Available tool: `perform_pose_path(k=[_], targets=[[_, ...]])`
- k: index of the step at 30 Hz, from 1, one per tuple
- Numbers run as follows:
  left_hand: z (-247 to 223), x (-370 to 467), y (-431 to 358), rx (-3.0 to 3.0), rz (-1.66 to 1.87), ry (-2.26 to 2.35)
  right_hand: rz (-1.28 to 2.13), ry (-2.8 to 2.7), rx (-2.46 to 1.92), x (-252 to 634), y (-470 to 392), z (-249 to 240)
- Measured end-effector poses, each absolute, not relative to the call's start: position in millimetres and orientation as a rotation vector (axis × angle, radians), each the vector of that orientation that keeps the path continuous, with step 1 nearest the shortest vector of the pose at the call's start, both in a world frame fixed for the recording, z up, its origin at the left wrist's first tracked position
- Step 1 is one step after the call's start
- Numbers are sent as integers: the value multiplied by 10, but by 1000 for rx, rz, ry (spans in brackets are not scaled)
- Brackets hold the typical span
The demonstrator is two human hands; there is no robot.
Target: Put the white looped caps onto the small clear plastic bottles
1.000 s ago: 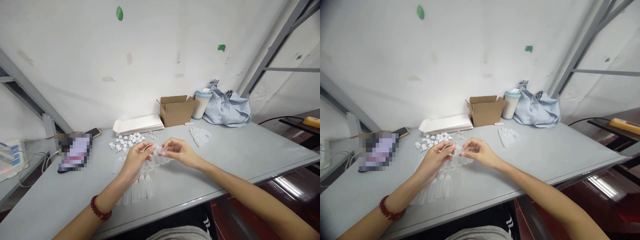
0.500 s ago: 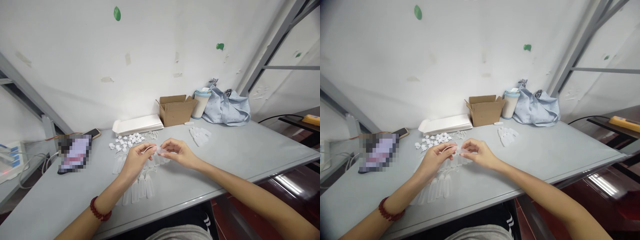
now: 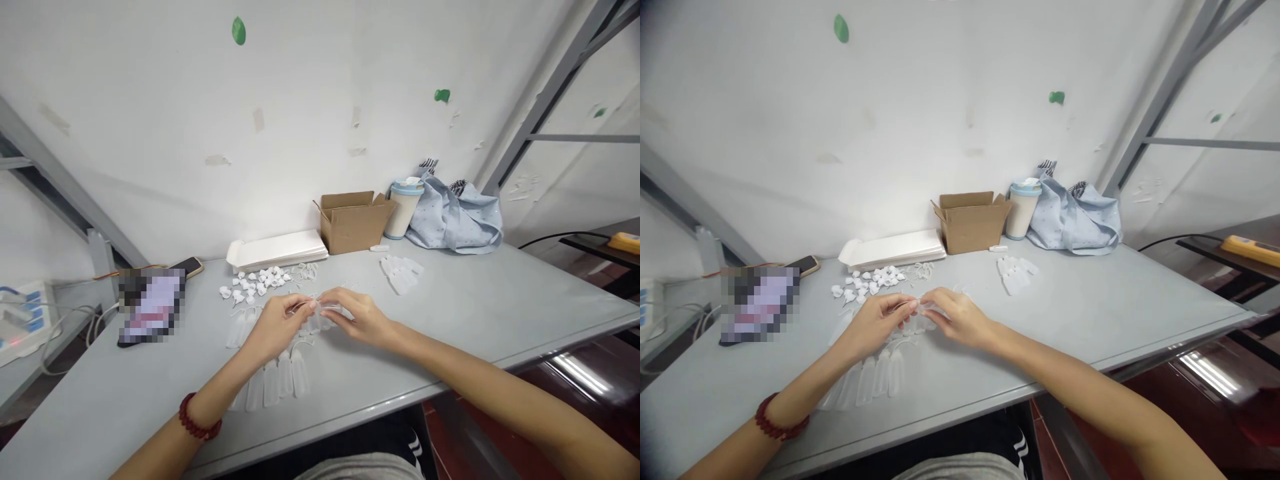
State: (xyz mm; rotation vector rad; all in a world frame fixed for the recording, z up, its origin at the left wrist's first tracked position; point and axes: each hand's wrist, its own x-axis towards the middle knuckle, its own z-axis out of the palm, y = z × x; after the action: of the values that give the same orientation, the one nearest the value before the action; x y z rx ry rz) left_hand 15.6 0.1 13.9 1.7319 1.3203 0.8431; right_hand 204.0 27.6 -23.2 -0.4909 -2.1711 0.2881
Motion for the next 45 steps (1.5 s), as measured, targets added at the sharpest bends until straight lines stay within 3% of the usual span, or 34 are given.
perform_pose_path(k=[12, 15, 21, 27, 33, 45], targets=[[213, 162, -24, 1356, 897, 1155, 274, -2234, -612, 1986, 222, -225], [215, 170, -27, 1348, 881, 1101, 562, -2084, -689, 1990, 205, -167], [298, 153, -80, 1733, 1019, 1232, 1553, -1604, -679, 1981, 223, 7], [190, 143, -98, 2344, 1257, 1245, 1919, -1324, -627, 1956, 224, 3], [97, 160, -93, 2755, 1212, 1179, 2013, -1226, -527, 1926, 210, -24], [75, 217, -120, 2907, 1234, 1173, 1942, -1302, -472, 1916, 225, -107]])
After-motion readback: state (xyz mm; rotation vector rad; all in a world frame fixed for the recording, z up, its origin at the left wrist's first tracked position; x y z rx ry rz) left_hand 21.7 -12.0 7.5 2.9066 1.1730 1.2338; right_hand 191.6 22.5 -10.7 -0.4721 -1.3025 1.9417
